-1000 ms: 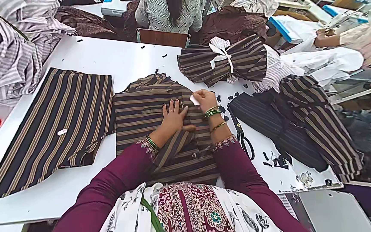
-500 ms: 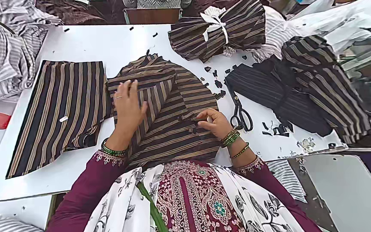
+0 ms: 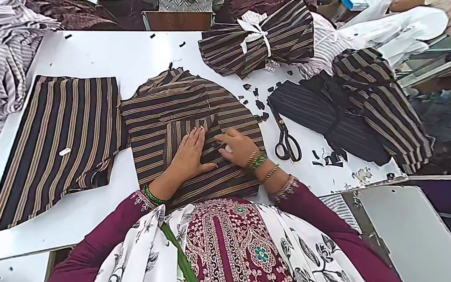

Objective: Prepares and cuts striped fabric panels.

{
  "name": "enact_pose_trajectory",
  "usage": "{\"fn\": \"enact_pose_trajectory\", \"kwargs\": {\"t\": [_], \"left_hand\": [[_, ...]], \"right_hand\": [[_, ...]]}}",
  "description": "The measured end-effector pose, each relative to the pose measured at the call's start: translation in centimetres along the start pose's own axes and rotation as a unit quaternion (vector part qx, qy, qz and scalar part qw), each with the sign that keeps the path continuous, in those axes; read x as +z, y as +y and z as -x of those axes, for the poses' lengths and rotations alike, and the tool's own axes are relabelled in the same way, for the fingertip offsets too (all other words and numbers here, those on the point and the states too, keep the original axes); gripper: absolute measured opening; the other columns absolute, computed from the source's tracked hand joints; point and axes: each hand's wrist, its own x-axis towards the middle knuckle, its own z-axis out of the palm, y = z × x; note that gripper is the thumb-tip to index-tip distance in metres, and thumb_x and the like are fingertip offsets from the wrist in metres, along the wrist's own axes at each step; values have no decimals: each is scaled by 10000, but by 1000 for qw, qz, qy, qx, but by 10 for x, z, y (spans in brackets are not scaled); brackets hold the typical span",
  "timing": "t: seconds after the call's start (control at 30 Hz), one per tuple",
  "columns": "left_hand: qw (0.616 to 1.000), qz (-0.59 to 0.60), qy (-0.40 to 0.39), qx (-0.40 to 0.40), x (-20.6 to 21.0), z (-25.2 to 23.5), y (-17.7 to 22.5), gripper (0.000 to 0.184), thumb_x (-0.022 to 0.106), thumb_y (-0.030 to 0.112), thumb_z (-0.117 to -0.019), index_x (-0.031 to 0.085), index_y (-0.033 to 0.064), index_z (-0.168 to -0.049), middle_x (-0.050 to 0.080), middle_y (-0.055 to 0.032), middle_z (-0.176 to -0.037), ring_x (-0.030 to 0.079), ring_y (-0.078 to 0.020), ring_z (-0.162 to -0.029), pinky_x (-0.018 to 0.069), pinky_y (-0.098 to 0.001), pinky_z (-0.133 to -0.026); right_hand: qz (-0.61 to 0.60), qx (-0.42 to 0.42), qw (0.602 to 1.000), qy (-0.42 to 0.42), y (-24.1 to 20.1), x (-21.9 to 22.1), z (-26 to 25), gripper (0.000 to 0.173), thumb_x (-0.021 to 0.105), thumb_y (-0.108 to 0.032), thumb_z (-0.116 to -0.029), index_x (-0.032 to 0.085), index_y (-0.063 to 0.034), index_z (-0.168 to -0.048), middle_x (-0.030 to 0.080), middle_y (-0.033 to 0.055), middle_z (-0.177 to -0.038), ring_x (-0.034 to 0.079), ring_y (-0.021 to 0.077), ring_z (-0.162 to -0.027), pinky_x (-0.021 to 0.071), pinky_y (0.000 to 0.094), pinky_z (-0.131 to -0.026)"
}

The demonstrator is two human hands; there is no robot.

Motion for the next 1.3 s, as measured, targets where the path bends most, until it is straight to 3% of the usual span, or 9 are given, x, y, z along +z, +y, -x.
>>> {"fn": "enact_pose_trajectory", "kwargs": {"t": [0.07, 0.13, 0.3, 0.5, 0.7, 0.83, 0.9, 1.1, 1.3], "left_hand": [[1000, 2, 8, 6, 1, 2, -1, 1165, 715, 653, -818, 255, -117, -1561, 300, -289, -1627, 257, -409, -1541, 185, -572, -1240], [1000, -1, 5, 9, 0, 3, -2, 1175, 692, 676, -819, 250, -118, -1562, 296, -291, -1628, 264, -412, -1538, 193, -573, -1234], [1000, -6, -17, 24, -2, 4, -6, 1177, 697, 683, -815, 251, -101, -1570, 284, -277, -1638, 240, -406, -1547, 178, -580, -1236], [998, -19, -57, 20, -6, 0, -4, 1188, 635, 749, -822, 254, -85, -1576, 255, -256, -1657, 190, -382, -1567, 139, -572, -1250], [999, -14, -22, 26, -1, 3, -6, 1008, 455, 710, -952, 321, -89, -1552, 321, -255, -1631, 268, -388, -1542, 198, -575, -1236], [999, -34, -10, 39, 5, 2, -7, 670, 324, 453, -1077, 461, -50, -1497, 364, -214, -1624, 289, -375, -1538, 201, -577, -1235], [999, -29, -7, 43, 5, 3, -8, 609, 276, 378, -1094, 482, -36, -1490, 378, -195, -1622, 301, -357, -1537, 200, -572, -1238], [998, -14, 21, 52, 5, 5, -8, 885, 321, 634, -1027, 376, -95, -1525, 344, -257, -1618, 322, -388, -1519, 244, -576, -1218], [985, -49, -101, 131, -4, 7, 1, 793, 325, 660, -1016, 460, 82, -1543, 317, -159, -1661, 236, -397, -1552, 145, -686, -1198]], "right_hand": [[24, 24, 999, -23, -8, 2, -11, 278, 549, -137, -1011, 700, -36, -1222, 631, 210, -1253, 666, 378, -1071, 528, 557, -882], [20, 47, 997, 65, -1, -3, -10, 200, 583, -55, -967, 735, 2, -1084, 659, 240, -1156, 673, 420, -1014, 536, 593, -825], [2, 105, 972, 212, 38, -24, 9, 294, 609, 29, -920, 708, 4, -1196, 643, 277, -1193, 664, 456, -1027, 531, 622, -821], [25, -36, 999, -26, 20, -4, 6, 308, 583, -145, -1003, 700, -29, -1263, 647, 221, -1259, 659, 381, -1114, 521, 552, -931], [-70, 42, 994, 70, 25, -5, 11, 203, 601, -75, -977, 724, 66, -1056, 709, 237, -1032, 682, 380, -1003, 514, 536, -910], [-97, 109, 989, -10, 20, -8, 7, 375, 683, -315, -993, 704, 45, -1097, 688, 222, -1079, 645, 355, -1074, 475, 537, -973], [-75, 104, 992, -13, 14, -4, 3, 326, 598, -248, -1033, 701, 62, -1040, 663, 224, -1040, 638, 362, -1034, 479, 526, -929], [-39, 125, 991, -15, 7, -4, -2, 292, 518, -170, -1067, 665, 83, -1054, 630, 242, -1097, 630, 383, -1077, 481, 532, -938], [-33, 117, 993, -9, 12, -1, 1, 295, 529, -168, -1054, 673, 85, -1095, 639, 245, -1103, 635, 384, -1071, 485, 530, -937]]}}
